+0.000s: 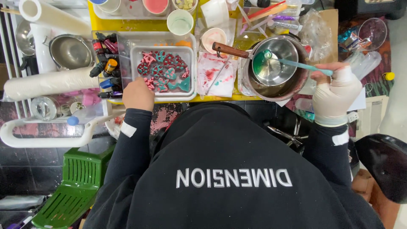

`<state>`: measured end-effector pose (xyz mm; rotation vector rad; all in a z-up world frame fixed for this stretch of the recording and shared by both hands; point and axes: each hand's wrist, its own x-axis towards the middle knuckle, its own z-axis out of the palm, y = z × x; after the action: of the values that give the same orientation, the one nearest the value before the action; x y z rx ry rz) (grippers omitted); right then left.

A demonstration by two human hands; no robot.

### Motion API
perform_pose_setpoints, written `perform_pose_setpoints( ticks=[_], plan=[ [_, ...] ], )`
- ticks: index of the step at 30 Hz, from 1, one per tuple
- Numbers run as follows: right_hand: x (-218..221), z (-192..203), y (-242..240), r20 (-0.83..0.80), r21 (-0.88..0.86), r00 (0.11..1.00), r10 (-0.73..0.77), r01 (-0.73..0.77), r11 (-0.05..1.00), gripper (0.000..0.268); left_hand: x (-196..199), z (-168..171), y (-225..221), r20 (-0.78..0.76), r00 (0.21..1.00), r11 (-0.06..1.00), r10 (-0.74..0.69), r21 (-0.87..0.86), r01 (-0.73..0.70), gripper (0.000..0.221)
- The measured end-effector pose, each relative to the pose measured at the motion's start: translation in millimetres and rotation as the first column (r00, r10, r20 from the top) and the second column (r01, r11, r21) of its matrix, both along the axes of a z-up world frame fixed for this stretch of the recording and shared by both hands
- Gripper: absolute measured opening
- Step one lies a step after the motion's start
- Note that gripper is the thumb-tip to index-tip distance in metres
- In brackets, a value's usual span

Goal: Decorating small wax shapes with liquid green wax using a spatula tool.

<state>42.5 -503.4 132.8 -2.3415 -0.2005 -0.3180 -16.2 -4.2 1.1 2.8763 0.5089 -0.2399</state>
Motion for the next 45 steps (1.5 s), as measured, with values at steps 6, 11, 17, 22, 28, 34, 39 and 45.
perform_pose_setpoints(
  ticks=[6,11,17,22,28,34,39,45],
  plan=[
    [1,-12,5,0.118,0.046,0.993,-0.013,0.007,0.999,0.019,2,-4,-4,-0.009,1.000,1.000,0.019,-0.009,-0.019,0.028],
    [2,-14,8,0.202,-0.031,0.979,-0.014,0.021,0.999,0.020,-1,-8,0,0.020,1.000,1.000,0.013,0.013,-0.013,0.030],
    [6,-30,2,0.150,0.046,0.988,-0.041,0.034,0.998,0.012,-6,16,-12,0.069,0.997,1.000,0.029,-0.007,-0.029,0.040],
    [19,-40,9,0.053,0.229,0.997,-0.047,0.034,0.973,0.017,-9,64,-26,0.105,0.993,0.995,0.049,-0.088,-0.040,0.047],
    [22,-33,14,0.042,0.239,0.997,-0.061,0.049,0.970,0.019,3,108,-46,0.353,0.933,0.955,-0.074,-0.244,0.168,0.036],
    [25,-36,7,0.063,0.128,0.995,-0.083,0.074,0.989,0.017,5,78,-65,0.402,0.916,0.431,-0.003,-0.826,0.363,0.033],
    [36,-44,4,0.038,0.198,0.997,-0.061,0.052,0.979,0.013,10,90,-98,0.340,0.940,-0.067,0.031,-0.938,0.341,0.057],
    [43,-39,4,-0.052,0.196,0.998,-0.036,0.046,0.980,0.008,17,95,-118,0.279,0.958,-0.115,-0.061,-0.956,0.271,0.057]
  ],
)
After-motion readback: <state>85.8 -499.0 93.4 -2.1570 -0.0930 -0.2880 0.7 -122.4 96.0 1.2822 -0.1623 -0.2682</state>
